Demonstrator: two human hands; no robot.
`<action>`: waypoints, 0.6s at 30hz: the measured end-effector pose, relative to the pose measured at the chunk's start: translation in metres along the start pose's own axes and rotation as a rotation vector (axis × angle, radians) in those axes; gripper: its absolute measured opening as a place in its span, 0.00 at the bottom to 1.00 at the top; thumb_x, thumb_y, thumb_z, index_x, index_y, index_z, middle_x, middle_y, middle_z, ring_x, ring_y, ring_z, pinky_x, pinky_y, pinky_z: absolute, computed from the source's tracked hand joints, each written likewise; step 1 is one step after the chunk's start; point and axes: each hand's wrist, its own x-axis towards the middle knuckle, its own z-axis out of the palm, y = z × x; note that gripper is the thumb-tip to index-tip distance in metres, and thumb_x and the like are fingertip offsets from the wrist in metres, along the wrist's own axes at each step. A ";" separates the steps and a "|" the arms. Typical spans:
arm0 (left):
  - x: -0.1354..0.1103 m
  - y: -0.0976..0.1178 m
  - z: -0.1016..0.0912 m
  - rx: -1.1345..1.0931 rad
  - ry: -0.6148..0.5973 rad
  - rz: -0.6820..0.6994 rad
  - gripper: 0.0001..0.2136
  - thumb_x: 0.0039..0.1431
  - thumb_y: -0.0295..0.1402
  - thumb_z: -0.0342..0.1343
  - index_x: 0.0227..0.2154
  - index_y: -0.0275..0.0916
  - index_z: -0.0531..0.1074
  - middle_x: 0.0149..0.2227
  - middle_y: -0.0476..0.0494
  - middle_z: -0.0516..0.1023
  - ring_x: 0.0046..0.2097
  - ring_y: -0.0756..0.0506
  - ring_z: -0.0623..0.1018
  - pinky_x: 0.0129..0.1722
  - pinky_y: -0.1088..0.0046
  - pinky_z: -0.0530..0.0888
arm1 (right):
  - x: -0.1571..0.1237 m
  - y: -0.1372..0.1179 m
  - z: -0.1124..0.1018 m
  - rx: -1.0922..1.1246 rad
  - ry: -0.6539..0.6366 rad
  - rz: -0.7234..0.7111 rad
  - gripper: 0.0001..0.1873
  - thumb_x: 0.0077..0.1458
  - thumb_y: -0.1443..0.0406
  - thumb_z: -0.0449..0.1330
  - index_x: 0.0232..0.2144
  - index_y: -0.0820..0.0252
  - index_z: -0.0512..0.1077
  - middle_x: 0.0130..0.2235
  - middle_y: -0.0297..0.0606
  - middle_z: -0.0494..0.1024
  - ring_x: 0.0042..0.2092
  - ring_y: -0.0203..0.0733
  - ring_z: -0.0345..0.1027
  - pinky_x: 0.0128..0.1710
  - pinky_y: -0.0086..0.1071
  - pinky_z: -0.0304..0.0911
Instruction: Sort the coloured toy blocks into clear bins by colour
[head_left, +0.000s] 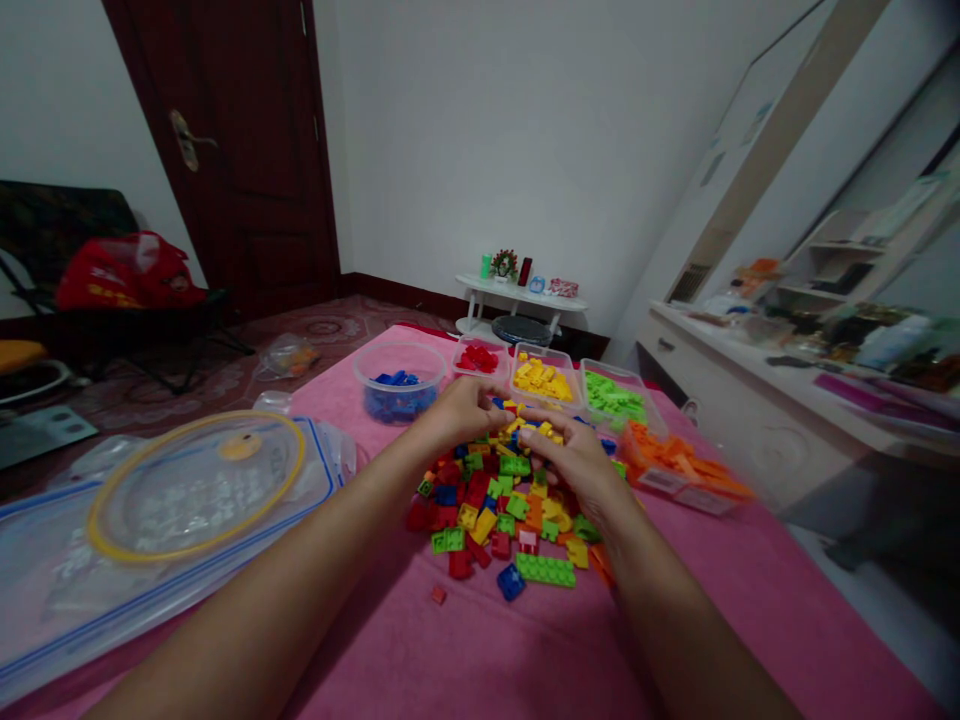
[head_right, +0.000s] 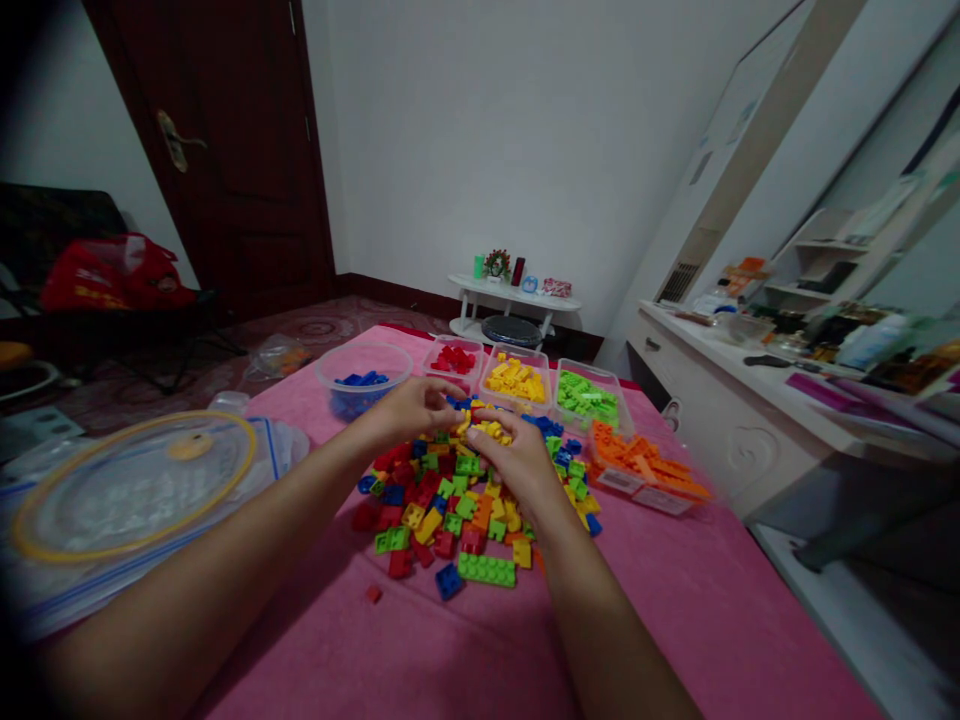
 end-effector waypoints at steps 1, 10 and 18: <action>0.002 -0.003 0.002 -0.089 -0.002 -0.020 0.17 0.50 0.33 0.60 0.43 0.32 0.74 0.22 0.50 0.73 0.23 0.52 0.70 0.24 0.78 0.66 | -0.002 -0.002 0.002 -0.014 -0.040 0.001 0.28 0.44 0.57 0.65 0.48 0.58 0.70 0.23 0.29 0.71 0.20 0.30 0.61 0.14 0.22 0.51; 0.012 -0.035 0.043 -0.264 0.187 0.115 0.16 0.54 0.39 0.57 0.42 0.33 0.74 0.33 0.42 0.79 0.30 0.49 0.76 0.29 0.77 0.71 | -0.001 0.004 0.009 -0.106 0.031 -0.051 0.27 0.41 0.60 0.64 0.47 0.61 0.70 0.32 0.34 0.76 0.19 0.29 0.62 0.17 0.25 0.60; 0.010 -0.039 0.037 0.009 0.287 0.190 0.11 0.55 0.30 0.51 0.34 0.35 0.78 0.33 0.44 0.80 0.35 0.47 0.77 0.34 0.75 0.71 | 0.055 -0.014 -0.030 -0.436 0.161 0.064 0.22 0.43 0.63 0.65 0.43 0.65 0.71 0.20 0.31 0.73 0.19 0.32 0.63 0.17 0.23 0.57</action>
